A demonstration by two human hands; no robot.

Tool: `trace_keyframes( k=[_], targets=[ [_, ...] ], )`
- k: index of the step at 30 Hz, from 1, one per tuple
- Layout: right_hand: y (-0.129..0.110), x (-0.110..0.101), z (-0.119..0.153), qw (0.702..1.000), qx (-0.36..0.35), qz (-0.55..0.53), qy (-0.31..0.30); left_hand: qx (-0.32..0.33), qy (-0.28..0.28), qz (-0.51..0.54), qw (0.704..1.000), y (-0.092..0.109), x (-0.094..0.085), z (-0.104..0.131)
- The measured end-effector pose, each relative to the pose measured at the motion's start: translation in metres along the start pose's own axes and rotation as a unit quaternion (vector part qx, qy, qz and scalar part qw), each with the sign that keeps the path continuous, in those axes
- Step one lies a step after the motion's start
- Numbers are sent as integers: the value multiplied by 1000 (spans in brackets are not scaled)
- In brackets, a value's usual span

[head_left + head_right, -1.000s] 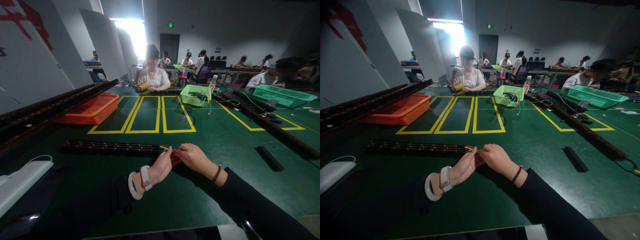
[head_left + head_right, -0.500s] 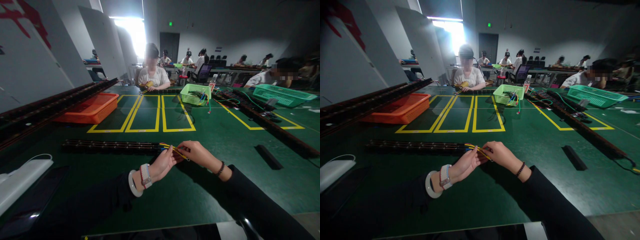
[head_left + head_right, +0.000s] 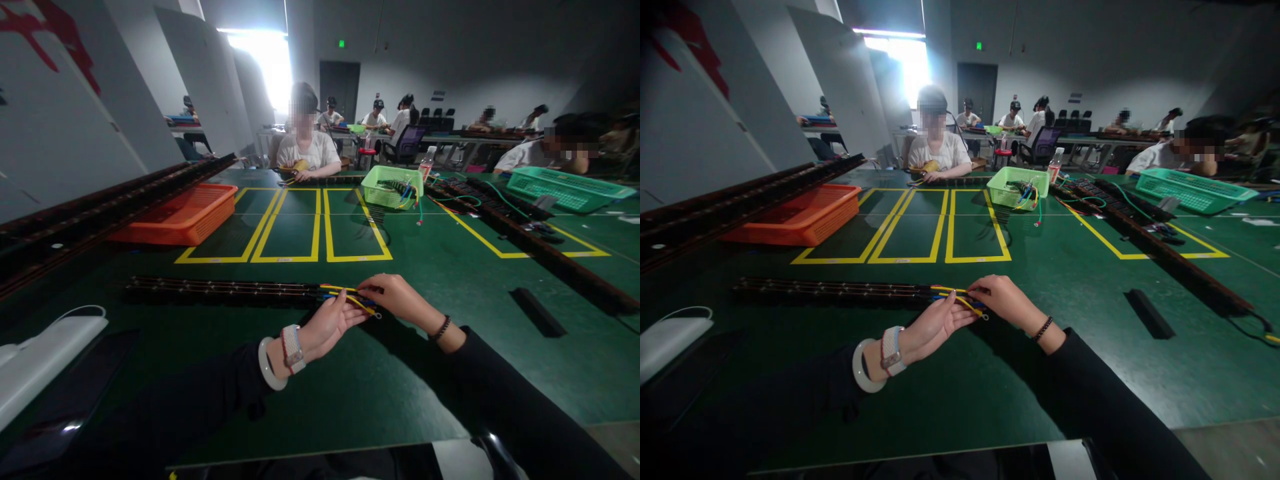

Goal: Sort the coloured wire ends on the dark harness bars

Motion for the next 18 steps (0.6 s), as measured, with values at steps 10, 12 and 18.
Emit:
trace_keyframes(
  k=[10, 12, 18],
  targets=[
    [7, 5, 2, 997, 56, -27, -51, 1, 20, -4, 1000, 1, 3, 1],
    [8, 5, 2, 996, 54, -40, -50, -5, 21, 0, 1000, 1, 2, 1],
    [6, -12, 0, 999, 30, 35, 18, -7, 32, 1, 999, 1, -1, 0]
  ],
)
Point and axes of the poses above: each hand's wrist, its own z-axis away from the middle knuckle, its own x-axis out of the palm, y = z × x, the point moved 7 cm from there along -z, towards the middle knuckle, and after that the axes turned 5 degrees about -x, right-handed, at the moved point
